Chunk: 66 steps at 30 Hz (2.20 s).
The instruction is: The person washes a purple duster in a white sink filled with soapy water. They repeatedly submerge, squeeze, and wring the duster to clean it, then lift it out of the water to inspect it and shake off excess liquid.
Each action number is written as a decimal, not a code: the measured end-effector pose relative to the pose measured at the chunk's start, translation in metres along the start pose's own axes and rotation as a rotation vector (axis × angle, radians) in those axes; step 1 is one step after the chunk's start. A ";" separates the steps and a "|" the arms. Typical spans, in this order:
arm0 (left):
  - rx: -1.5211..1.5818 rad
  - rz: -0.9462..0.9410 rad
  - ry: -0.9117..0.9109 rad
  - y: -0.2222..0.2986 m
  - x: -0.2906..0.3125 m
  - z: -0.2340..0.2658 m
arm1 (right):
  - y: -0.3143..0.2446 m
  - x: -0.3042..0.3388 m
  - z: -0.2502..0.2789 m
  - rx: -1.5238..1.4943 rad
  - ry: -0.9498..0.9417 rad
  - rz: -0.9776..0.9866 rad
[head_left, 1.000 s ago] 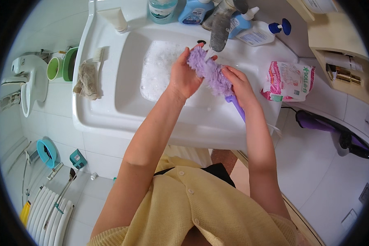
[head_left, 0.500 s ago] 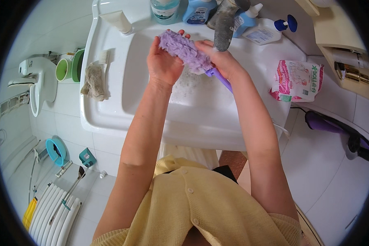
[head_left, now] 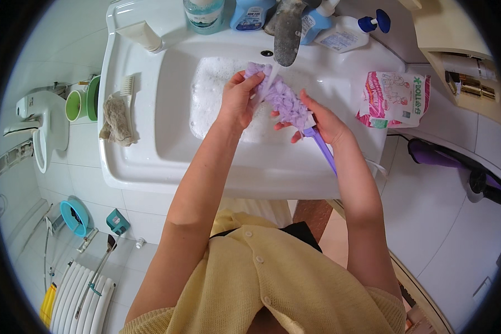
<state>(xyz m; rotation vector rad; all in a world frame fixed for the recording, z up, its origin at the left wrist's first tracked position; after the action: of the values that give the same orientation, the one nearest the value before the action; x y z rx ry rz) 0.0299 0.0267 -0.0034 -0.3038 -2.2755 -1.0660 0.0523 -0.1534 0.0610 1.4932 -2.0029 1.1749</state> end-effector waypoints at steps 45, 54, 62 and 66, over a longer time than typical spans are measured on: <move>0.121 0.023 0.051 -0.003 0.007 -0.029 | 0.000 -0.035 -0.013 0.089 0.254 0.246; 0.414 0.067 -0.046 0.021 0.042 -0.031 | -0.001 -0.078 -0.038 1.157 0.613 0.510; 0.544 0.021 -0.200 -0.022 0.038 -0.018 | 0.009 -0.078 -0.046 1.076 0.673 0.490; 0.523 0.174 -0.118 -0.023 0.050 -0.033 | 0.001 -0.064 -0.043 1.485 0.531 0.805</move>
<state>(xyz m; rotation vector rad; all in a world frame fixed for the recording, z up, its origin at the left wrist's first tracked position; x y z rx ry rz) -0.0054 -0.0151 0.0289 -0.3431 -2.4789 -0.3498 0.0675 -0.0810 0.0394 0.4052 -1.1732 3.3351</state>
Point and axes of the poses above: each hand's wrist, its own x-axis away from the middle knuckle, its own z-axis out of the back of the hand, y = z × x, the point moved 2 cm from there along -x, towards the middle knuckle, and after that the axes turned 13 degrees about -x, right-handed, at the moved point
